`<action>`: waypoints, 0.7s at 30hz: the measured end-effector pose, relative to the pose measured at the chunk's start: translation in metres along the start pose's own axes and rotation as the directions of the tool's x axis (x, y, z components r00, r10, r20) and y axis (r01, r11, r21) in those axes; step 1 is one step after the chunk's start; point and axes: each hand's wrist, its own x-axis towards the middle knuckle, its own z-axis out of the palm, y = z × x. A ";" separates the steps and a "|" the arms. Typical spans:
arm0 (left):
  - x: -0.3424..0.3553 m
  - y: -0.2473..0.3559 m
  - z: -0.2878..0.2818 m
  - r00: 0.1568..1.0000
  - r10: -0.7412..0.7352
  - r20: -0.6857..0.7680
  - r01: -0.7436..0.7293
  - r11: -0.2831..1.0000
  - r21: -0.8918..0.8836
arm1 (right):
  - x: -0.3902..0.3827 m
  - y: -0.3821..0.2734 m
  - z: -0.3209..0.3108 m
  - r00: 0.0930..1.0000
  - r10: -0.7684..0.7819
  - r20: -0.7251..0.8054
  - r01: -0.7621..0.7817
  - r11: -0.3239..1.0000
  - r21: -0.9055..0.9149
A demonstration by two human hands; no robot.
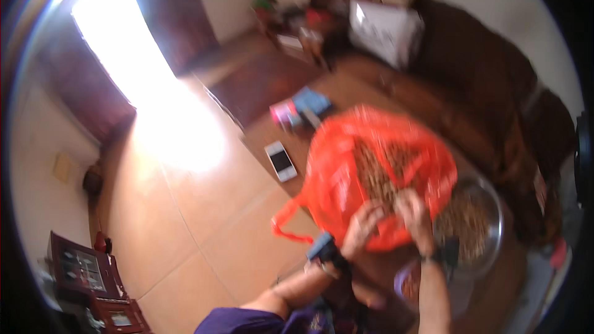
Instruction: Peeling peanuts and sorting them into a plastic container.
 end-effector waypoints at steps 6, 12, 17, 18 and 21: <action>-0.009 -0.013 0.019 0.971 -0.133 0.199 0.064 0.946 0.318 | -0.075 -0.046 -0.010 0.985 -0.159 -0.062 0.144 0.969 -0.200; -0.026 -0.015 0.039 0.909 0.033 0.416 -0.174 0.936 0.307 | -0.109 -0.056 -0.018 0.948 0.230 -0.219 -0.199 0.968 0.155; -0.026 -0.021 0.052 0.895 -0.069 0.440 -0.059 0.961 0.269 | -0.121 -0.030 -0.026 0.886 0.374 -0.274 -0.315 0.919 0.235; -0.027 -0.023 0.053 0.894 -0.094 0.438 -0.001 0.977 0.213 | -0.123 -0.010 -0.023 0.878 0.385 -0.285 -0.251 0.876 0.411; -0.041 -0.014 0.054 0.850 -0.021 0.526 -0.088 0.980 0.181 | -0.150 -0.111 -0.040 0.892 0.325 -0.314 -0.152 0.871 0.467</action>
